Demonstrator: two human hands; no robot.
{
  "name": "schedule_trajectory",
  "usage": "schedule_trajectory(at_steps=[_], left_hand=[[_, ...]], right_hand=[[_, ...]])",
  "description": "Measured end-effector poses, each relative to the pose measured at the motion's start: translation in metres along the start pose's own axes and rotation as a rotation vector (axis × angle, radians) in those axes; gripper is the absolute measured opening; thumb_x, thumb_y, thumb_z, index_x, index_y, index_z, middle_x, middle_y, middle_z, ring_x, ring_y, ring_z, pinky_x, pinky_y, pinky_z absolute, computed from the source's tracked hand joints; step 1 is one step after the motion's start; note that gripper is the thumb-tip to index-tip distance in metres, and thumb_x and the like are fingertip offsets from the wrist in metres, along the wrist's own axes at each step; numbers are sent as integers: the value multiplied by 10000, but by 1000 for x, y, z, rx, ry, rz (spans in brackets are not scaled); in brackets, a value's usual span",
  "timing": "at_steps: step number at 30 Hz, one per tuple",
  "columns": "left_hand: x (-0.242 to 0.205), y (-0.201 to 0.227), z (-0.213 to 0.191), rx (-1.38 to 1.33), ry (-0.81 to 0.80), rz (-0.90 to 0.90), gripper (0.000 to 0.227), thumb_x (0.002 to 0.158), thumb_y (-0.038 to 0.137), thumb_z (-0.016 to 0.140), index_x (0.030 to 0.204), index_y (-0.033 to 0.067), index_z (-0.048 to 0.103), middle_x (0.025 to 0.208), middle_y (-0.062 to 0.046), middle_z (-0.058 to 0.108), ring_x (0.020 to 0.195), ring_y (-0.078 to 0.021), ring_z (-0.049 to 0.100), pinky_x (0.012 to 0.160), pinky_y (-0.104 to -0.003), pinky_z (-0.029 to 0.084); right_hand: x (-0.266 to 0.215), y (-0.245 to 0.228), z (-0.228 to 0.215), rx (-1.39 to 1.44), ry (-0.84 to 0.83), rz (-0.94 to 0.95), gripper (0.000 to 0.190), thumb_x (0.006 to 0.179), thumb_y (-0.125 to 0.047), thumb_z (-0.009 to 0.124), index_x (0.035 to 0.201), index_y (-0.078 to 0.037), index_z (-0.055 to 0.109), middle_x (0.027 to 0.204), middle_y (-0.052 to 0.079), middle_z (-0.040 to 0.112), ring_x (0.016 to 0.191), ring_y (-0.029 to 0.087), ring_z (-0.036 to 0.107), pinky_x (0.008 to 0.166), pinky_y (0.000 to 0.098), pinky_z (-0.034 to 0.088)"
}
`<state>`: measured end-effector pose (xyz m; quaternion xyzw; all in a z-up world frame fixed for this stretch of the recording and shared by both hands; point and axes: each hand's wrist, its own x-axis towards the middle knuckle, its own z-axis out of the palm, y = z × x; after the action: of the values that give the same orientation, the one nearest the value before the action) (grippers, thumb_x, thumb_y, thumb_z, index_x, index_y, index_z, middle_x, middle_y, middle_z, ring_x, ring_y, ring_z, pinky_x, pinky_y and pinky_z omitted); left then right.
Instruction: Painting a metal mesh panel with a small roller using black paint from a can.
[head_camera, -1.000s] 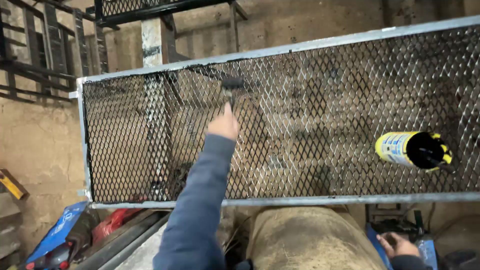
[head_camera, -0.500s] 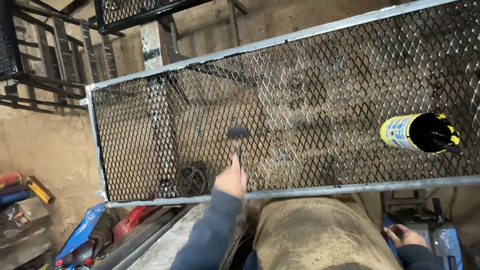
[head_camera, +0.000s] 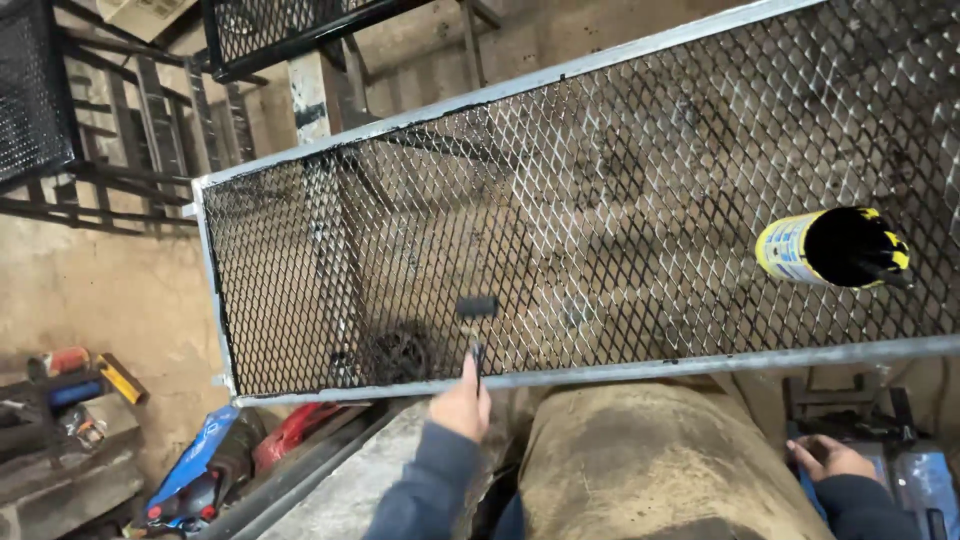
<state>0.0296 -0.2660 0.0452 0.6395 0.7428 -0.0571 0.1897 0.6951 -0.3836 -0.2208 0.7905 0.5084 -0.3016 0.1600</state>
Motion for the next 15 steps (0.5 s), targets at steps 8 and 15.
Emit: schedule_trajectory(at_steps=[8, 15], left_hand=[[32, 13, -6, -163, 323, 109, 600, 971, 253, 631, 1499, 30, 452, 643, -146, 640, 542, -354, 640, 522, -499, 515], [-81, -14, 41, -11, 182, 112, 683, 859, 272, 678, 1476, 59, 478, 657, -148, 657, 539, -353, 642, 498, -508, 506]], right_hand=[[15, -7, -50, -117, -30, -45, 689, 841, -774, 588, 1276, -271, 766, 949, 162, 819, 886, 339, 792, 839, 442, 633], [34, 19, -12, -182, -19, -37, 788, 828, -813, 605, 1387, -264, 694, 951, 150, 832, 901, 318, 799, 807, 416, 638]])
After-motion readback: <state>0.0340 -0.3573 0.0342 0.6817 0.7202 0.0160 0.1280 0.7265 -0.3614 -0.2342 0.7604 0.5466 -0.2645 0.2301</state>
